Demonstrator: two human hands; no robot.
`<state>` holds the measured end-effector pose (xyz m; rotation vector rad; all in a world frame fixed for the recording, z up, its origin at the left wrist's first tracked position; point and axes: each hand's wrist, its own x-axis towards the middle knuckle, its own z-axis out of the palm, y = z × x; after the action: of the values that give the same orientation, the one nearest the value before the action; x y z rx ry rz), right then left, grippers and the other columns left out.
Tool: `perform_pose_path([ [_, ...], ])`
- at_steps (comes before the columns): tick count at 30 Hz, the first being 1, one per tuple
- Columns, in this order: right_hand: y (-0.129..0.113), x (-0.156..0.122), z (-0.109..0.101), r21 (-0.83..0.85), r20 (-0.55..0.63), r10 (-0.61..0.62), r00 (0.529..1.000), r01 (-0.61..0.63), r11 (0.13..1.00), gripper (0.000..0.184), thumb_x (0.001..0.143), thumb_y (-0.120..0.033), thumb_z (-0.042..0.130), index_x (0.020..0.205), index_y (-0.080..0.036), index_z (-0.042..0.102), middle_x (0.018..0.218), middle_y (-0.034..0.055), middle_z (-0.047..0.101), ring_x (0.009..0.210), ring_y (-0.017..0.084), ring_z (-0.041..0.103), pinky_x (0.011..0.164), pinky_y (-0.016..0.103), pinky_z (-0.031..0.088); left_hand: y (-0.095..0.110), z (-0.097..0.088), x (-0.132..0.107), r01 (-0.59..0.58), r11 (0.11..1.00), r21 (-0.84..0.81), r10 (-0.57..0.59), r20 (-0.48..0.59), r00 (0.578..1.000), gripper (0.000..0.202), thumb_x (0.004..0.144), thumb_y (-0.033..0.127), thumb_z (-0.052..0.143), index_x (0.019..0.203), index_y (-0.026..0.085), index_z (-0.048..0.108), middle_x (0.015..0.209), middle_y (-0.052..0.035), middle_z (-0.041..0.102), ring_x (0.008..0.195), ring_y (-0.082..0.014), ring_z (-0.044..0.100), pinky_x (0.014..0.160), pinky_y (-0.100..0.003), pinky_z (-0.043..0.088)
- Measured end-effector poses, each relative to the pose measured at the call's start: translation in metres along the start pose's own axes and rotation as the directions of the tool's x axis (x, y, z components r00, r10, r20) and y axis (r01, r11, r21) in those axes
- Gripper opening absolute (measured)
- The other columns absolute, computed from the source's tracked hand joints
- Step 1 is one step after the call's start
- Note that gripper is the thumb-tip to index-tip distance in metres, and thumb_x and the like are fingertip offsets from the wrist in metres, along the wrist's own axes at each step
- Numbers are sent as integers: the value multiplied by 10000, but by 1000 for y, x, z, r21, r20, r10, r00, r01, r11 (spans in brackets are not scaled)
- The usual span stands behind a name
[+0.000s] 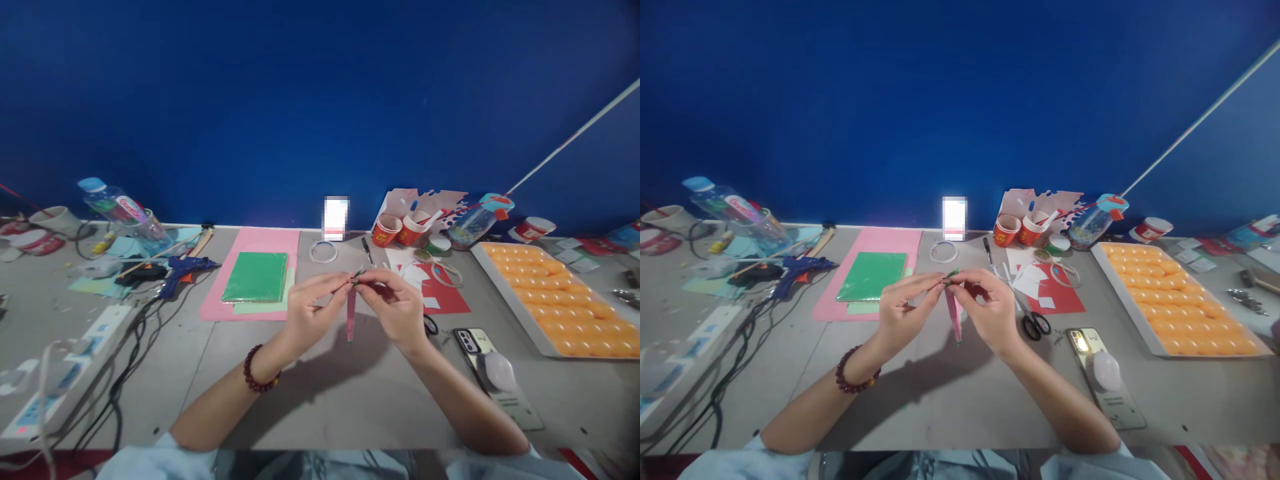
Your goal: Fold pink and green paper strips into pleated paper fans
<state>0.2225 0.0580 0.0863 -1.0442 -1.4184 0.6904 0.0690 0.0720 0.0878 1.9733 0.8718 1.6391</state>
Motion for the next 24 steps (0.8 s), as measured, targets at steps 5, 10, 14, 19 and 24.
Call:
perform_pose_path([
  [5, -1, 1, -1, 18, 29, 36, 999, -37, 999, 99, 772, -280, 668, 845, -226, 707, 826, 42, 684, 702, 146, 614, 586, 263, 504, -1, 1, 0, -36, 999, 23, 36, -10, 999, 174, 789, 114, 626, 917, 185, 718, 909, -63, 732, 819, -169, 688, 742, -270, 569],
  [10, -3, 5, -2, 88, 70, 104, 992, -110, 990, 102, 746, -291, 690, 816, -219, 711, 797, 37, 665, 645, 125, 584, 509, 235, 469, -2, 1, -1, -30, 999, 27, 30, 10, 1000, 179, 799, 120, 614, 930, 193, 713, 930, -59, 726, 826, -168, 683, 752, -280, 567],
  [14, -1, 7, -4, 212, 126, 157, 980, -181, 960, 96, 711, -290, 720, 774, -219, 705, 817, 31, 642, 632, 108, 557, 459, 211, 427, -2, 0, 0, -33, 999, 30, 31, 46, 998, 186, 814, 127, 602, 952, 197, 704, 949, -60, 722, 849, -167, 678, 761, -279, 564],
  [19, 4, 8, -7, 287, 178, 244, 953, -288, 914, 128, 684, -300, 741, 753, -204, 693, 815, 22, 622, 582, 79, 514, 420, 187, 378, -1, -1, 1, -56, 998, 34, 53, 67, 996, 174, 818, 131, 599, 946, 184, 704, 941, -70, 722, 841, -170, 676, 749, -270, 559],
  [24, 4, 8, -7, 283, 172, 257, 951, -298, 912, 142, 681, -311, 744, 718, -192, 675, 795, 22, 614, 574, 79, 497, 409, 186, 364, 0, -1, 0, -47, 998, 46, 43, 79, 996, 174, 826, 144, 592, 957, 182, 699, 930, -74, 722, 824, -170, 672, 743, -274, 552],
])
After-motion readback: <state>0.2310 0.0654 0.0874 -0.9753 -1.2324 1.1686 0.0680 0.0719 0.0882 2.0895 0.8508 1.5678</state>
